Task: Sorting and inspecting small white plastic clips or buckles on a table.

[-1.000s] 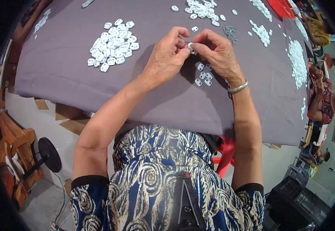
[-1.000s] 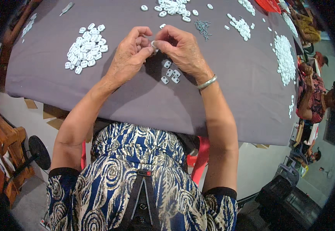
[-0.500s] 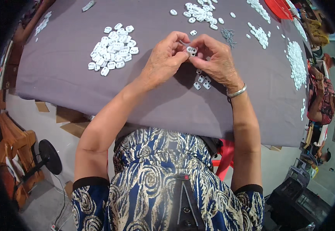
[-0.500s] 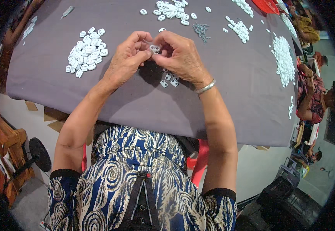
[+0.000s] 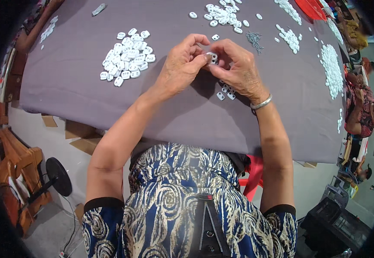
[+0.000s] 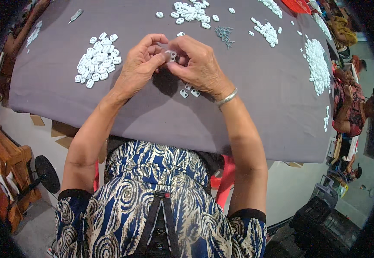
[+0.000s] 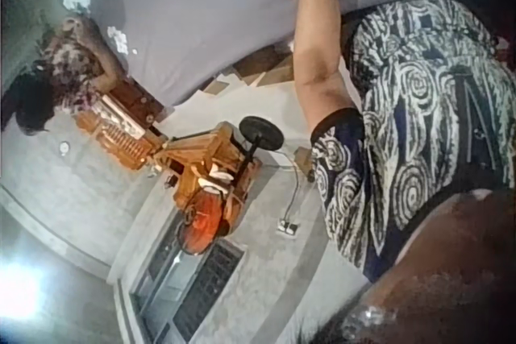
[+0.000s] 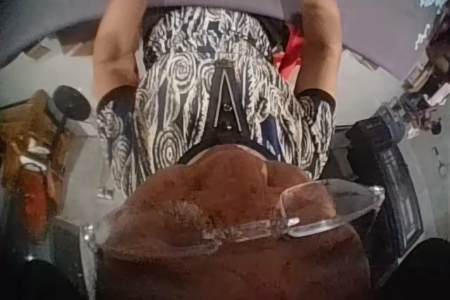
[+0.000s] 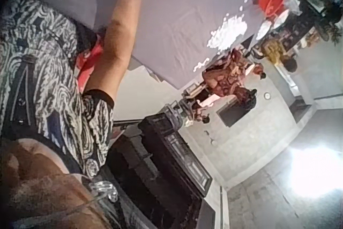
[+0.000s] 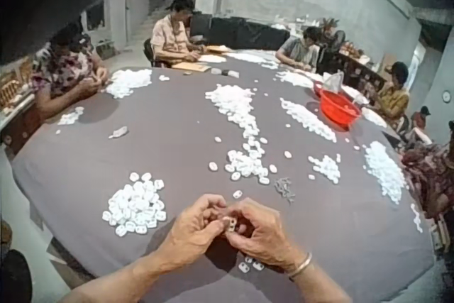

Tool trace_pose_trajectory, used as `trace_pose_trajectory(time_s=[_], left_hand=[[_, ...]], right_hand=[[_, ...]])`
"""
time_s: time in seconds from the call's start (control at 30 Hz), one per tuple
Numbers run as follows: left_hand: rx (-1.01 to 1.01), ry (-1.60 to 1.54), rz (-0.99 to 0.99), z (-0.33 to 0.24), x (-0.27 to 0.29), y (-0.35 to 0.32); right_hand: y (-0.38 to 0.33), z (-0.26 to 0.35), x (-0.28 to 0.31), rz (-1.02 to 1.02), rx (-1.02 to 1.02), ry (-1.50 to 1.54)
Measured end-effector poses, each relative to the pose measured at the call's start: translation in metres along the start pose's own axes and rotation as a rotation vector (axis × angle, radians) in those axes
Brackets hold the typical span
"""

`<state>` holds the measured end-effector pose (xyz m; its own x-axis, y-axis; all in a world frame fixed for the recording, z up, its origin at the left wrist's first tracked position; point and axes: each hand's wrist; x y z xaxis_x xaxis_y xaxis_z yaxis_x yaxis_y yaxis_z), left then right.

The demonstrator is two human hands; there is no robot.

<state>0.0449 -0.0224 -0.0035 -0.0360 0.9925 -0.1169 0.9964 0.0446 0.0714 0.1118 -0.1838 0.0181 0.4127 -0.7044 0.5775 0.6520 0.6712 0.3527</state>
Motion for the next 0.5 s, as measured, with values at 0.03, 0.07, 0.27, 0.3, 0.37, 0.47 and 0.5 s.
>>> trace_pose_trajectory(time_s=[0.03, 0.07, 0.27, 0.3, 0.37, 0.47, 0.5], left_hand=[[0.000, 0.000, 0.000, 0.0015, -0.0001, 0.0000], [0.001, -0.037, -0.004, 0.0030, -0.0002, 0.0000], [0.028, -0.054, 0.001, -0.0017, -0.0020, -0.0011], [0.037, -0.041, 0.004, -0.0018, -0.0010, -0.0013], [0.036, -0.025, 0.009, -0.0034, -0.0002, -0.0026], [0.047, 0.027, 0.028, -0.0049, 0.0009, -0.0028], [0.059, 0.064, 0.040, -0.0054, 0.0010, -0.0025]], right_hand=[[0.0001, 0.0009, 0.0004, 0.001, 0.035, -0.038], [0.0002, 0.0019, 0.0012, 0.001, 0.035, -0.038], [-0.0020, -0.0024, 0.0052, 0.070, 0.163, -0.317], [-0.0026, -0.0031, 0.0044, 0.118, 0.176, -0.401], [-0.0037, -0.0033, 0.0024, 0.165, 0.187, -0.483], [-0.0058, -0.0032, -0.0004, 0.182, 0.156, -0.521], [-0.0070, -0.0055, -0.0017, 0.190, 0.152, -0.520]])
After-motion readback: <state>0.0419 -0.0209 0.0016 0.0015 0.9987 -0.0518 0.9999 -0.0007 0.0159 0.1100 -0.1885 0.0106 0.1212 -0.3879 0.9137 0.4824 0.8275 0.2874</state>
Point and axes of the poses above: each hand's wrist, its own y-axis towards the middle knuckle, its own x-axis out of the back of the hand, z = x × y
